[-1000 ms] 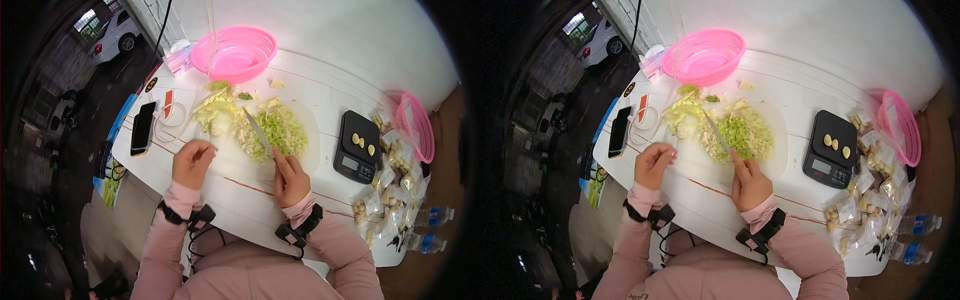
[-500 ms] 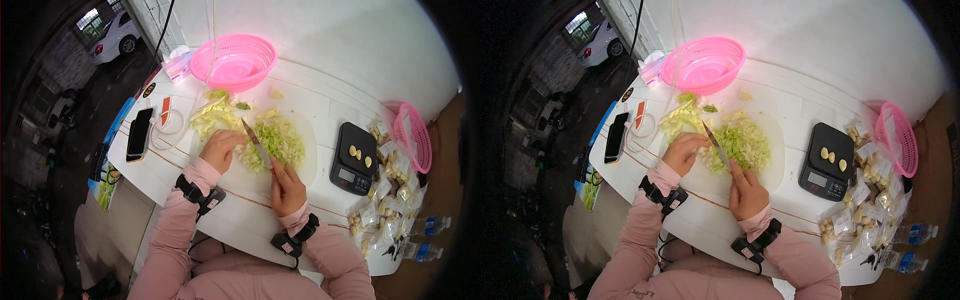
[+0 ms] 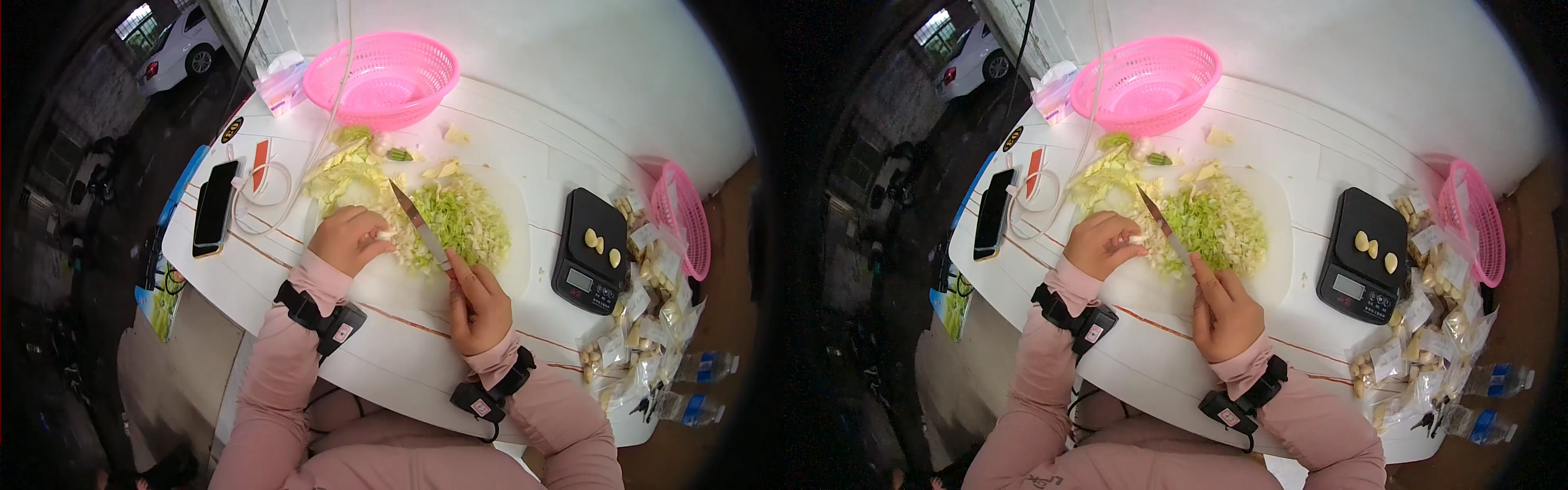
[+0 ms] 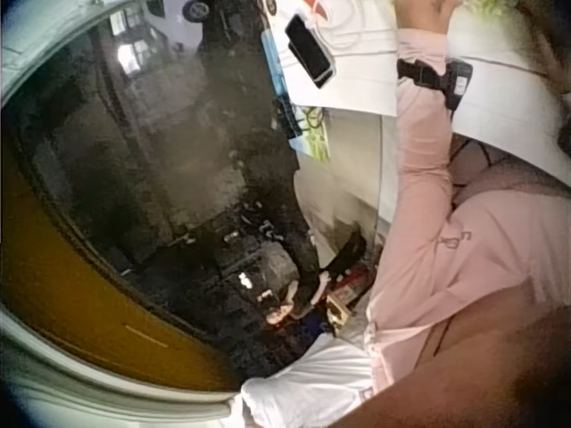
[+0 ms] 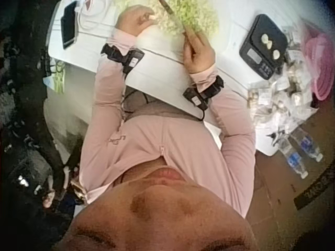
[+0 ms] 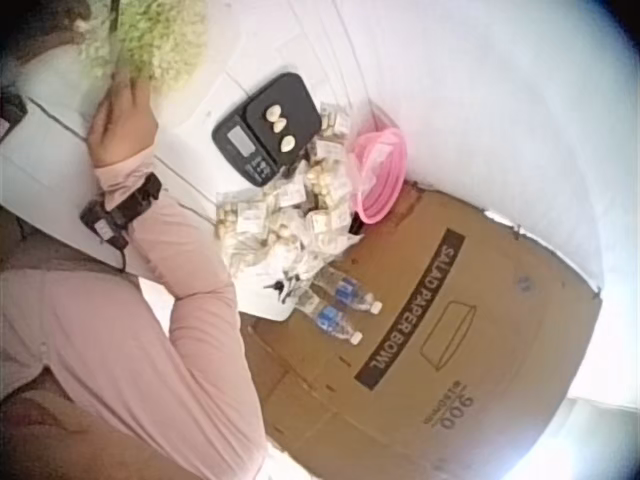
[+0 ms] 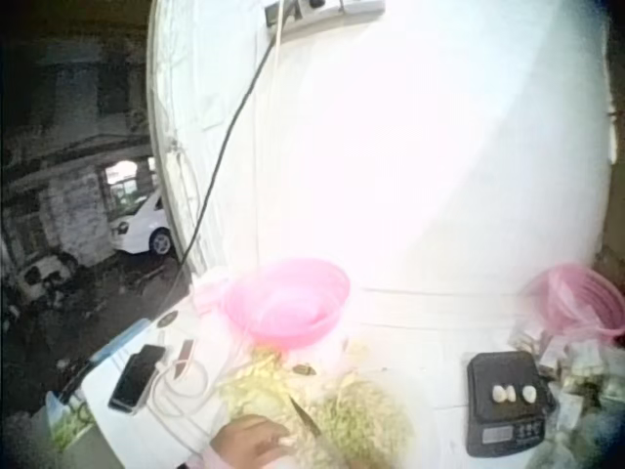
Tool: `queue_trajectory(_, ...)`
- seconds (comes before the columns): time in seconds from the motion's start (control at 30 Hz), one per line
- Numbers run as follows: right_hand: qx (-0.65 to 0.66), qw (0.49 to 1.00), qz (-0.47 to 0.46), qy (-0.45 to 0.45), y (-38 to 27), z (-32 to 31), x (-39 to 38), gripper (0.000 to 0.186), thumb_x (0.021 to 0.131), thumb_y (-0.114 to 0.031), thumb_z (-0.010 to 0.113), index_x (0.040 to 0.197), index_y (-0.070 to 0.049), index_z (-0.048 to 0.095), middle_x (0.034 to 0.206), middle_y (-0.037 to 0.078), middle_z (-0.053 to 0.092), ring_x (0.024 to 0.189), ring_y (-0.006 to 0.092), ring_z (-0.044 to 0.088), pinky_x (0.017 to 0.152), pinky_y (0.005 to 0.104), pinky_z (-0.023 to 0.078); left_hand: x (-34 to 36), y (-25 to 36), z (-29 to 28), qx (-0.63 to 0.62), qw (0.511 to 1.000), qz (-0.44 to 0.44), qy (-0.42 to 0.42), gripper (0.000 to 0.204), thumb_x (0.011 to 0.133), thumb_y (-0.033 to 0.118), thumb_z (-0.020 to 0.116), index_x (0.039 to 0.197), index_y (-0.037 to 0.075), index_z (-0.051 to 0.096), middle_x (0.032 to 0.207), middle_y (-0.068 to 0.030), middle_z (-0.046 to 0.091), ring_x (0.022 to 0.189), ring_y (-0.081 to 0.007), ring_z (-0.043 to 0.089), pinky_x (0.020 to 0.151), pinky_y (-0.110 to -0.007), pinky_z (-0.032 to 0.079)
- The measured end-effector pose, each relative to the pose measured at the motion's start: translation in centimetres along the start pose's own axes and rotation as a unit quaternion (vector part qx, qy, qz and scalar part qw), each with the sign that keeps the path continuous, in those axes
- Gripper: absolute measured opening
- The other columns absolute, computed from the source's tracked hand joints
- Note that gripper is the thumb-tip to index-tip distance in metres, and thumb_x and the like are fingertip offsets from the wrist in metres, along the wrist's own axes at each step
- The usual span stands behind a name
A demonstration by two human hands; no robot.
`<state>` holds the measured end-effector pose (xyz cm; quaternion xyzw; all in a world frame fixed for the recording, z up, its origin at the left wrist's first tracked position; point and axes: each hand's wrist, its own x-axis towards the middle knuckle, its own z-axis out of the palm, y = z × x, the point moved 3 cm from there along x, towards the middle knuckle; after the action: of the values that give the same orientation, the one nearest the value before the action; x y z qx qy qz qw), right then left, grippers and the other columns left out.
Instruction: The person is chopping cabbage on a cutting board.
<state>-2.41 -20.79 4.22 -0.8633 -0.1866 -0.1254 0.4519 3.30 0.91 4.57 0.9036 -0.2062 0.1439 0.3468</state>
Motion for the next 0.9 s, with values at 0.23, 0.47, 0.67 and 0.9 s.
queue_trajectory(0.23, -0.001, 1.000, 0.007, -0.003, 0.0, -0.1, -0.1, 0.048, 0.081, 0.002, 0.054, 0.128, -0.009, 0.054, 0.090, 0.013, 0.059, 0.068, 0.0289, 0.061, 0.060, 0.0335, 0.050, -0.1, 0.4, -0.7, -0.022, 0.999, -0.030, -0.020, 0.035, 0.065, 0.008, 0.081, 0.094, 0.003, 0.064, 0.083, -0.0058, 0.057, 0.061, -0.0138, 0.052, 0.056, -0.026, 0.044)
queue_trajectory(0.47, 0.003, 1.000, -0.012, 0.005, 0.1, 0.1, -0.1, 0.047, 0.082, 0.001, 0.054, 0.128, -0.009, 0.054, 0.090, 0.012, 0.059, 0.070, 0.0293, 0.061, 0.061, 0.0347, 0.050, -0.5, 0.1, -0.4, -0.095, 0.994, -0.016, -0.056, 0.034, 0.067, 0.003, 0.079, 0.097, 0.003, 0.064, 0.093, -0.0074, 0.058, 0.068, -0.0145, 0.058, 0.062, -0.025, 0.050)
queue_trajectory(0.67, 0.002, 1.000, -0.017, 0.006, 0.0, 0.0, 0.0, 0.046, 0.082, 0.001, 0.054, 0.127, -0.008, 0.054, 0.090, 0.013, 0.059, 0.071, 0.0299, 0.061, 0.061, 0.0349, 0.050, -0.4, 0.2, 0.2, -0.076, 0.996, -0.020, -0.031, 0.031, 0.068, 0.001, 0.077, 0.097, 0.003, 0.064, 0.099, -0.0071, 0.057, 0.073, -0.0146, 0.058, 0.059, -0.023, 0.050)
queue_trajectory(0.9, 0.005, 1.000, -0.014, -0.006, -0.1, -0.1, 0.0, 0.048, 0.081, 0.002, 0.054, 0.128, -0.008, 0.053, 0.090, 0.013, 0.058, 0.072, 0.0306, 0.061, 0.062, 0.0355, 0.050, 0.0, 0.8, 0.8, -0.020, 0.998, 0.053, 0.010, 0.025, 0.070, 0.005, 0.072, 0.093, 0.004, 0.062, 0.094, -0.0092, 0.057, 0.085, -0.0266, 0.058, 0.071, -0.034, 0.050)
